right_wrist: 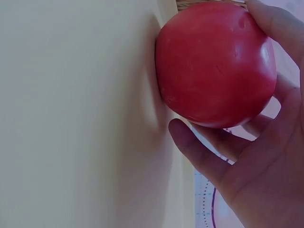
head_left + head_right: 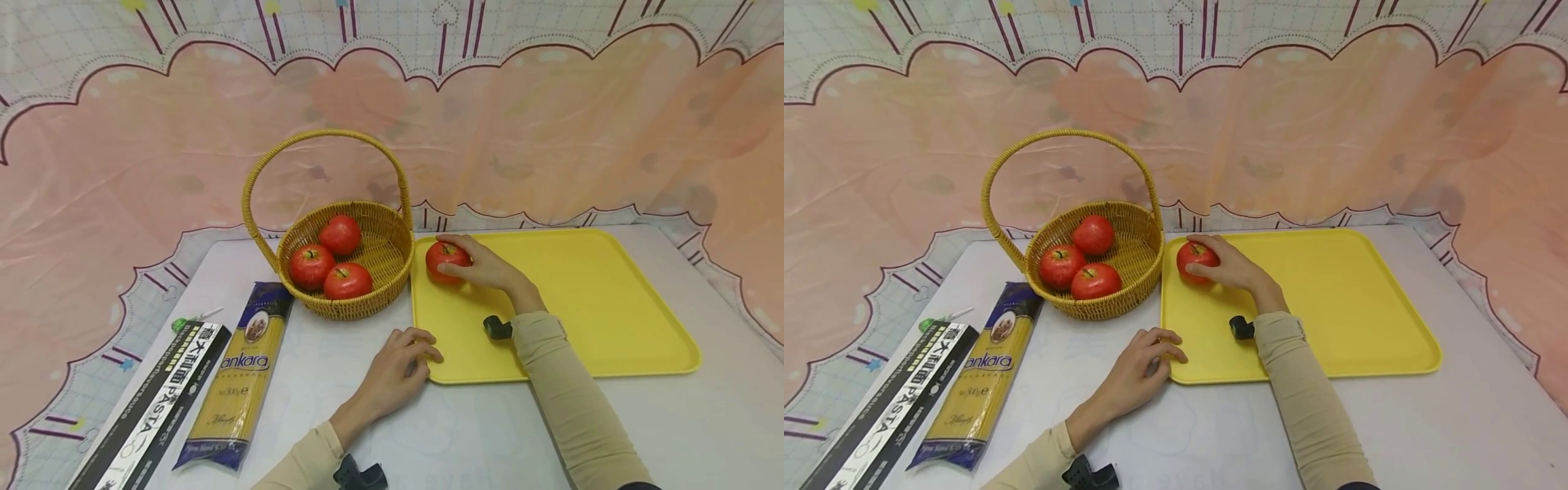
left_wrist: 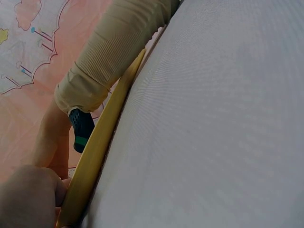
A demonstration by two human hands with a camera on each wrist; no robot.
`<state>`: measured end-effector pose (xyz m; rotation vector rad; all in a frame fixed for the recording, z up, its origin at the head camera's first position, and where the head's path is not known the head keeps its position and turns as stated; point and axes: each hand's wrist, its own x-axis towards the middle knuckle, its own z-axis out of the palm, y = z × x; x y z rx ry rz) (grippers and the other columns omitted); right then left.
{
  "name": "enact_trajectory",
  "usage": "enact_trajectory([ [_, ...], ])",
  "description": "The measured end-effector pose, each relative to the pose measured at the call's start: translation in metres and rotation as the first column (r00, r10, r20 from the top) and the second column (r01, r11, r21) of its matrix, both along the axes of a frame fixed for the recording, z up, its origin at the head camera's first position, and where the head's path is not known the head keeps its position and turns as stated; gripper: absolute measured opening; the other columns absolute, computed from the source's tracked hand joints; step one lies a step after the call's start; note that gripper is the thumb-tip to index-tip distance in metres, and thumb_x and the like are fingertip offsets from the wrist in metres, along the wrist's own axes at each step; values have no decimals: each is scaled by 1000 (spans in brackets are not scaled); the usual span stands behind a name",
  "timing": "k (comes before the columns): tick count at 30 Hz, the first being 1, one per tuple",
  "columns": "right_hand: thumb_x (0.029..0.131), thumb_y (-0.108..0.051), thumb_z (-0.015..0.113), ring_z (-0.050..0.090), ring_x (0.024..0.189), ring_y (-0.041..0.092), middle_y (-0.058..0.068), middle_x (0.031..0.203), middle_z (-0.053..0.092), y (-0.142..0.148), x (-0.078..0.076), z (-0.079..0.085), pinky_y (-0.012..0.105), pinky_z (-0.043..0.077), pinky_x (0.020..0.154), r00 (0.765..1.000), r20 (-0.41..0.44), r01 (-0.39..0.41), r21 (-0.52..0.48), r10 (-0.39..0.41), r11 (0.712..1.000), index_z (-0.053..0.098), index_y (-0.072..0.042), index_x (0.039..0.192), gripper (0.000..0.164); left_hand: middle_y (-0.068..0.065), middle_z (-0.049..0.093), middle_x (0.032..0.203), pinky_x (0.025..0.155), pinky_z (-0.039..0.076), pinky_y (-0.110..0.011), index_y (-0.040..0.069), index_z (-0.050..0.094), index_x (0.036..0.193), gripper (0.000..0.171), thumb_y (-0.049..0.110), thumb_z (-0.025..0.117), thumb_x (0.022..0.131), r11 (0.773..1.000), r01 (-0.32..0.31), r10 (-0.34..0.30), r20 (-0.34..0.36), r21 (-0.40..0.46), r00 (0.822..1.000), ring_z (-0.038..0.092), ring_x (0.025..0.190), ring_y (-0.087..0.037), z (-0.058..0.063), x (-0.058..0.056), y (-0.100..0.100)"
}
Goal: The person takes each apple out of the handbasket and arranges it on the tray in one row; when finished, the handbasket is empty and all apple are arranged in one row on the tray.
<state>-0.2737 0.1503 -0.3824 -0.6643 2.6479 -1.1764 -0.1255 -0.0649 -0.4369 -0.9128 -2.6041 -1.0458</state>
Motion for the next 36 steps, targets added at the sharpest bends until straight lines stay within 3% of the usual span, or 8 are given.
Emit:
enact_trajectory([
  [9,78,-50,58,34,124,25,1,141,27,2,-5,-4,47,34,99,1000,10,0,4,0,1000,31,-36,134,63,7,55,108,66,33,-17,26,65,86,27,5,49,79,1000,2,-2,2,2,1000,42,82,-9,0,0,0],
  [18,79,-48,58,31,127,25,3,142,28,2,-4,1,48,29,102,999,-43,-30,5,30,1000,32,-28,135,65,8,55,108,67,34,-17,27,65,86,26,6,49,81,1000,-1,1,10,-2,1000,42,83,-8,0,0,1],
  [24,79,-48,59,28,129,22,-1,140,31,1,-5,4,49,26,103,997,-72,-35,-36,32,999,36,-30,132,61,8,55,109,67,34,-17,26,65,86,27,6,49,80,1000,-3,3,8,3,1000,42,83,-8,0,1,0],
  [31,81,-42,58,32,127,18,-6,134,38,-5,-6,13,47,26,103,977,-210,-63,-71,47,995,43,-29,128,51,8,55,108,69,36,-18,27,64,86,26,6,49,79,1000,-6,6,-2,4,1000,42,84,-8,0,0,0],
  [36,84,-28,59,39,120,15,-4,126,46,-15,-7,20,43,33,101,946,-301,-165,-131,119,978,48,-22,124,42,11,54,107,68,35,-17,27,64,85,25,7,51,78,1000,-16,16,1,0,1000,41,84,-5,0,1,1],
])
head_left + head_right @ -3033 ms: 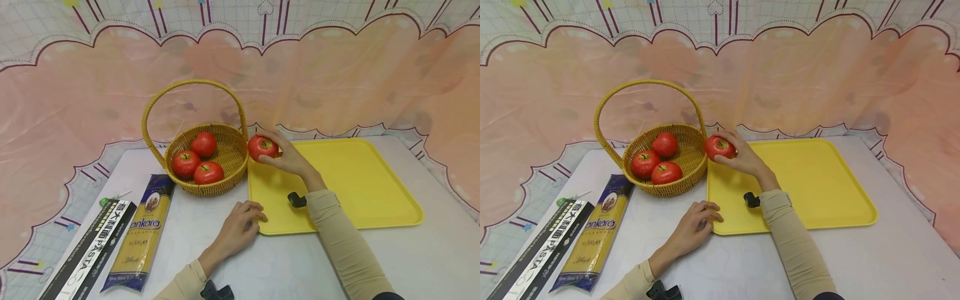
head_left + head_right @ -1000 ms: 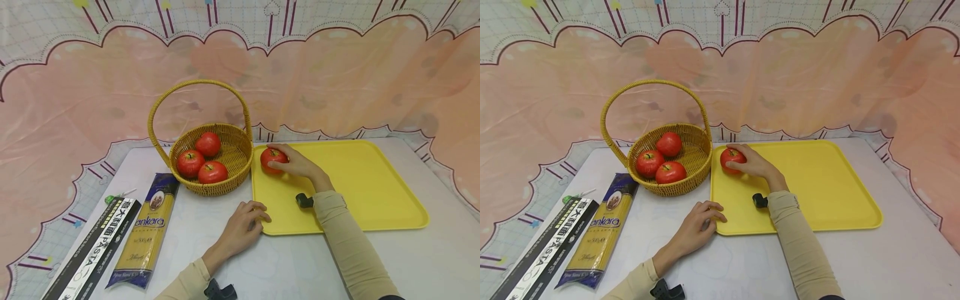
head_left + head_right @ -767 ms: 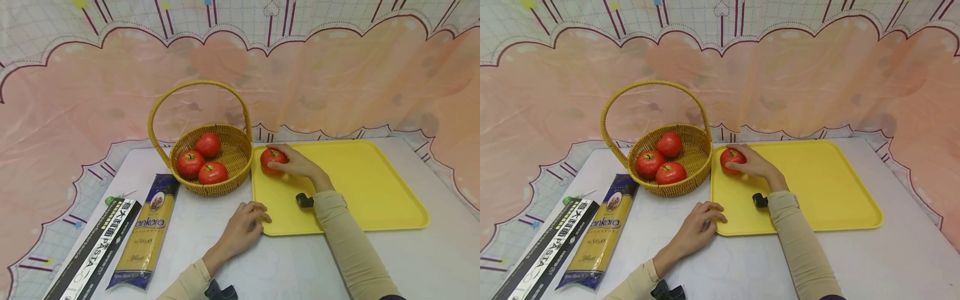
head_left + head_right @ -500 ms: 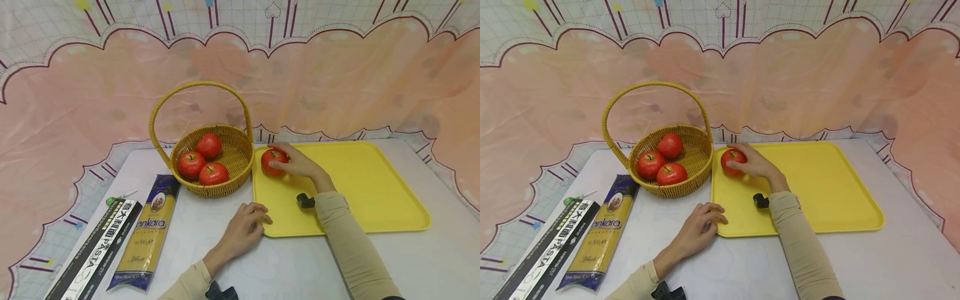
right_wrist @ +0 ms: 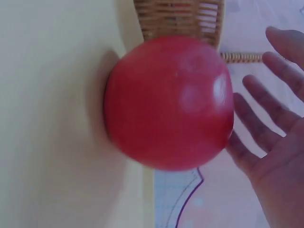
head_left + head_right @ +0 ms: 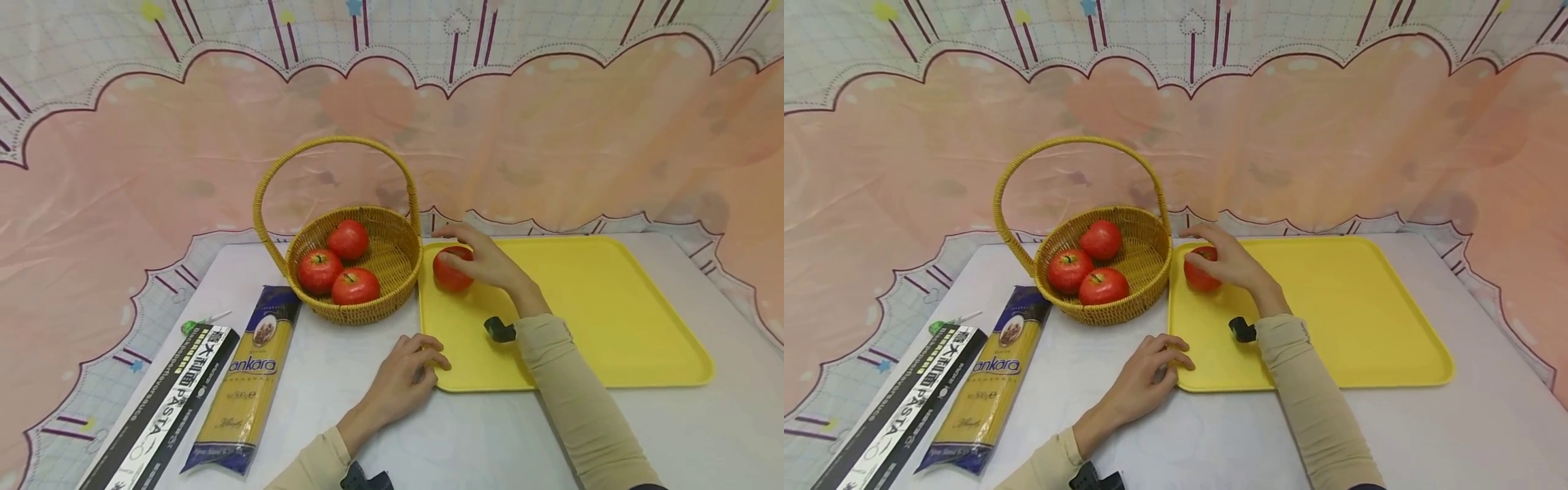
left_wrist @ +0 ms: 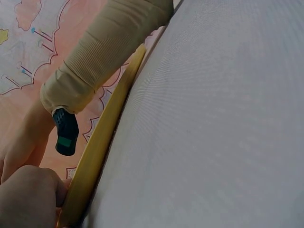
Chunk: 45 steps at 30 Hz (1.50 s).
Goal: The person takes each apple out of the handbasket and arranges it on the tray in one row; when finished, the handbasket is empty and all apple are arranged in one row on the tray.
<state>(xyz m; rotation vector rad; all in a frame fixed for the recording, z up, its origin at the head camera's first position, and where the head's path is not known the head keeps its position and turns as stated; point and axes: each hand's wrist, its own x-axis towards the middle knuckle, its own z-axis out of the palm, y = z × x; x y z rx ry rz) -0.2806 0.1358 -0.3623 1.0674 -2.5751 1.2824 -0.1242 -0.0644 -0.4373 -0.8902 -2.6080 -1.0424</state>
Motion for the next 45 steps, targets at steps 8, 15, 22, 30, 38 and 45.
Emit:
enact_trajectory([
  [8,84,-24,59,48,109,20,1,118,52,-15,-2,7,41,44,89,993,-40,-112,67,115,991,52,-13,119,37,10,55,108,67,34,-16,27,64,86,26,7,50,78,1000,16,-16,5,-9,1000,41,83,-6,1,1,0],
  [15,85,-26,57,48,108,15,0,117,52,-30,-2,16,36,42,91,969,-131,-174,225,207,959,54,-17,116,32,13,53,109,71,38,-18,29,63,97,21,19,51,83,999,13,-13,0,-52,1000,42,88,-5,1,0,2],
  [22,87,-25,54,52,102,17,-2,117,50,-45,-2,23,31,48,78,945,-157,-226,318,286,921,54,-19,114,27,9,54,109,70,38,-18,30,65,93,17,23,52,83,996,28,-31,-36,-82,999,42,86,-7,0,1,2],
  [30,85,-19,54,50,102,15,-2,111,51,-68,-3,29,31,44,87,913,-193,-259,410,361,874,56,-15,111,26,9,55,109,67,36,-16,28,65,92,24,12,51,81,998,26,-28,-32,-59,999,42,84,-7,1,1,1],
  [38,84,-21,57,47,107,13,-1,116,48,-94,-3,26,30,41,93,860,-217,-342,427,462,837,52,-16,117,33,9,55,109,69,37,-17,28,65,92,26,10,50,80,999,18,-19,-22,-45,1000,42,85,-7,1,1,0],
  [45,83,-27,60,44,109,12,-2,122,43,-108,-3,24,28,40,94,849,-198,-363,456,491,812,47,-20,123,43,10,54,109,69,37,-17,28,65,91,26,11,50,79,999,8,-8,-3,-41,1000,40,86,-5,2,3,-2],
])
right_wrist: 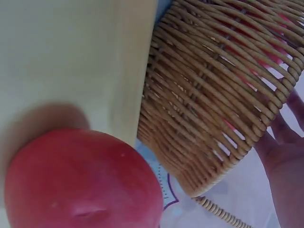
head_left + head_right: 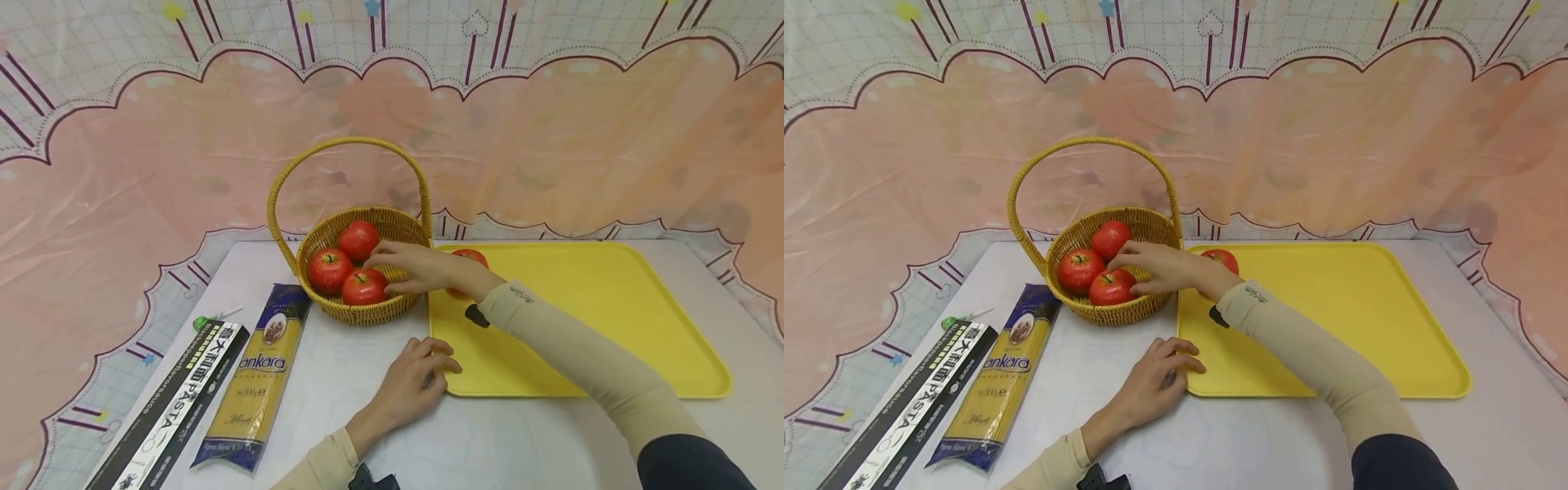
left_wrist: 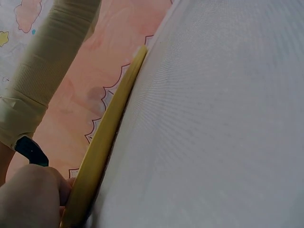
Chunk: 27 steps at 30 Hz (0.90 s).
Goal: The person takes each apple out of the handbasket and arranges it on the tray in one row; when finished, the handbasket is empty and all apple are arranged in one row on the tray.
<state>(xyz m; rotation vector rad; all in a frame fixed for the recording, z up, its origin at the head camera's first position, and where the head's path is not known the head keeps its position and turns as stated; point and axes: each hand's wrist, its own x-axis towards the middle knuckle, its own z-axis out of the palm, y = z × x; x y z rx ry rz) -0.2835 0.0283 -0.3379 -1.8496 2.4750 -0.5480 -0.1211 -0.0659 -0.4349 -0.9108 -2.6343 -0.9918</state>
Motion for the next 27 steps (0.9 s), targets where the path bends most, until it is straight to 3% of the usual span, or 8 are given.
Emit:
enact_trajectory([
  [8,79,-25,65,42,113,15,3,126,39,-8,-2,7,31,40,94,998,-3,-57,89,58,994,48,-22,124,48,11,54,108,69,37,-16,29,65,91,28,10,49,79,1000,-3,3,3,-9,1000,40,86,-5,-1,-1,1],
  [14,78,-23,65,38,119,19,6,133,33,-21,-4,12,36,36,99,996,41,-90,187,84,978,45,-26,126,52,10,54,107,68,36,-16,29,64,90,28,9,49,78,1000,2,-3,-14,-4,1000,41,85,-6,-2,-1,1],
  [20,79,-26,63,38,120,19,4,136,29,-26,-4,9,36,34,100,996,74,-59,293,38,954,42,-31,129,55,10,54,107,69,37,-15,28,64,89,27,9,50,77,1000,12,-12,-21,11,1000,40,85,-5,-3,1,5],
  [27,79,-20,61,34,123,16,3,137,28,-34,-5,11,35,35,100,994,97,-76,306,48,949,38,-34,132,59,12,53,107,67,36,-15,29,64,88,27,9,49,77,1000,-9,9,-18,10,1000,39,84,-4,-2,0,4],
])
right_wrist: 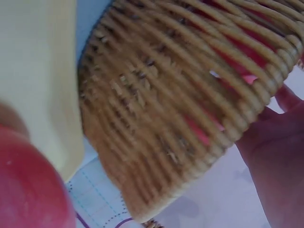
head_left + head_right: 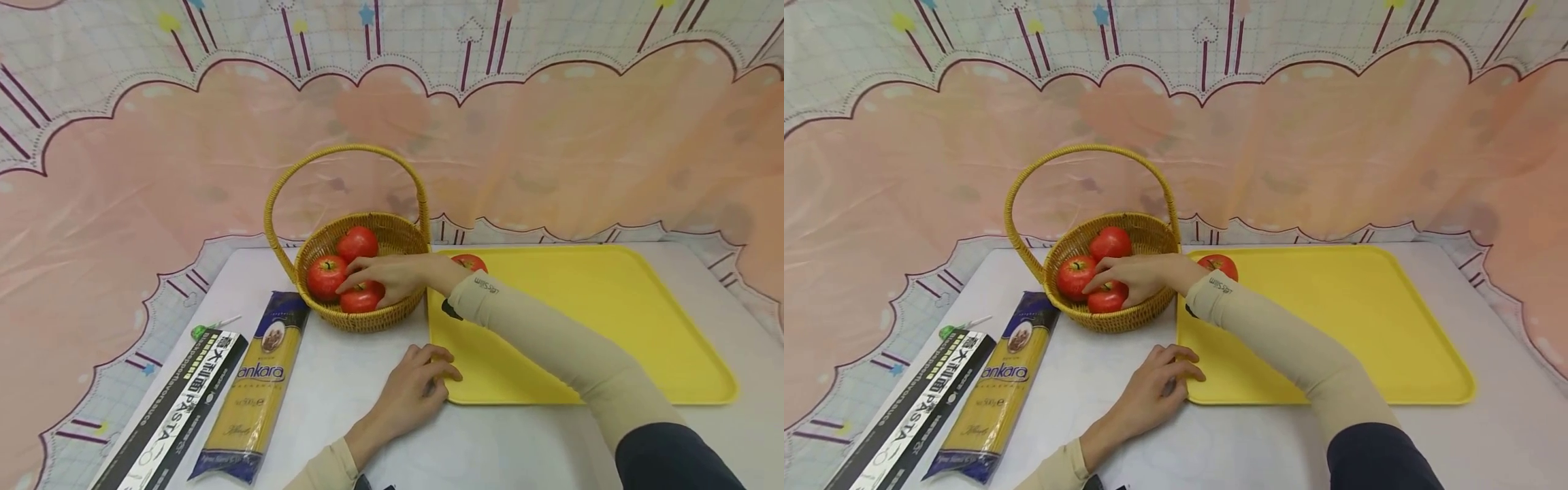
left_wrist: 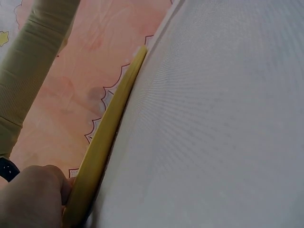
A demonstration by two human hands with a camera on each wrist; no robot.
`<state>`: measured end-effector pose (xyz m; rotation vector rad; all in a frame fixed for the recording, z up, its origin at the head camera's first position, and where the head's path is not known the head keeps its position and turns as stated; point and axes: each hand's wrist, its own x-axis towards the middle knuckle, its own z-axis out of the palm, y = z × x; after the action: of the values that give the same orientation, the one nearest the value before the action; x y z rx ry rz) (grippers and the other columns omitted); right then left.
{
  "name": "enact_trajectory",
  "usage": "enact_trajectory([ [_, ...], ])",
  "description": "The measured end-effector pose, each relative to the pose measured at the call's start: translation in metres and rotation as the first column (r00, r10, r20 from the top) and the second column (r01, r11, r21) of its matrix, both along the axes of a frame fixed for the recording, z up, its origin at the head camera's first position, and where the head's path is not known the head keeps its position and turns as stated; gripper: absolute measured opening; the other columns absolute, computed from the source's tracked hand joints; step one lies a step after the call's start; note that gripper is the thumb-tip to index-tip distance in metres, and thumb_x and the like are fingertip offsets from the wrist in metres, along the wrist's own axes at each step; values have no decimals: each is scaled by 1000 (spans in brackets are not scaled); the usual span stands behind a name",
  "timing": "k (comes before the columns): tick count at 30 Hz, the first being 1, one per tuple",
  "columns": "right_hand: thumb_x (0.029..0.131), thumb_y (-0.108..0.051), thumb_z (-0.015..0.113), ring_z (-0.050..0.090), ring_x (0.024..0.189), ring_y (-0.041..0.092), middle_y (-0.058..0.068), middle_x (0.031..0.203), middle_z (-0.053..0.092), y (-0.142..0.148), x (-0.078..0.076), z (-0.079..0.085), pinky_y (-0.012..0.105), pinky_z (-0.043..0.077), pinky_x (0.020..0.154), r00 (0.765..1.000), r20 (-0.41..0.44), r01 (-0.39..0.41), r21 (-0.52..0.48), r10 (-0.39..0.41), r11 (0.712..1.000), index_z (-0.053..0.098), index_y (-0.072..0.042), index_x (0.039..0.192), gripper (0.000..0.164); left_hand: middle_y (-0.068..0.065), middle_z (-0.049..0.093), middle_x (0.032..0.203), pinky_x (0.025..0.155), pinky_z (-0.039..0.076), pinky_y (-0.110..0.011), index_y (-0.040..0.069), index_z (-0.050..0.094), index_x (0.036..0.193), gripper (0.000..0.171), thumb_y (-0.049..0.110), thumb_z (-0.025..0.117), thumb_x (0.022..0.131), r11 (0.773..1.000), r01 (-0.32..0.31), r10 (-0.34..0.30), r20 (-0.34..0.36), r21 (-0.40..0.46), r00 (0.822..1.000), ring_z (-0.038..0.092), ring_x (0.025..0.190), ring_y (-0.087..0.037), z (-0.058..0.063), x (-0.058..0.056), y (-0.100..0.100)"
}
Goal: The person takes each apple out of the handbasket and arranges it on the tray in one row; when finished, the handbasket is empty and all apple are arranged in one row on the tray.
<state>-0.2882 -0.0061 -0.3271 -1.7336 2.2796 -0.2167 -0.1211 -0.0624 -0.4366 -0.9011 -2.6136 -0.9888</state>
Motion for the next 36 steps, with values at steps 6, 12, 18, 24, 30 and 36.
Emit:
enact_trajectory([
  [6,78,-15,61,32,120,15,2,132,29,-9,3,4,32,35,100,998,58,3,53,-6,999,37,-35,133,63,12,53,107,66,36,-15,29,63,87,28,8,50,75,1000,-5,5,-13,5,1000,39,84,-4,-1,1,-3],
  [12,78,-19,62,31,121,16,3,128,30,-15,1,5,33,32,101,994,99,29,76,-37,997,43,-29,129,56,12,54,107,67,36,-16,29,64,88,28,8,50,75,1000,-3,4,-5,11,1000,40,84,-5,-1,1,-4],
  [18,78,-25,63,31,119,15,2,126,31,-18,-1,2,33,31,101,992,110,56,97,-66,994,42,-26,127,53,12,53,108,70,37,-18,29,63,88,28,8,50,76,1000,-7,7,-1,13,1000,41,85,-5,-2,0,-4],
  [24,77,-27,63,35,117,11,-2,126,35,-16,-2,3,30,32,100,991,104,75,118,-87,990,41,-25,125,53,12,53,108,70,37,-18,29,63,88,29,7,49,76,1000,-3,3,7,14,1000,41,85,-5,-1,0,-3],
  [30,78,-27,61,36,117,10,-3,126,39,-12,-4,2,33,31,102,990,100,90,111,-102,990,40,-24,126,52,12,53,108,70,37,-17,29,64,88,28,7,49,76,1000,5,-5,4,20,1000,40,85,-4,-2,-1,-2],
  [36,79,-29,59,36,117,12,-2,129,36,-3,-4,0,35,32,101,980,134,136,76,-145,988,38,-32,132,57,12,53,108,69,36,-16,28,64,88,29,7,48,77,1000,11,-11,5,16,1000,40,85,-4,-2,-2,-1],
])
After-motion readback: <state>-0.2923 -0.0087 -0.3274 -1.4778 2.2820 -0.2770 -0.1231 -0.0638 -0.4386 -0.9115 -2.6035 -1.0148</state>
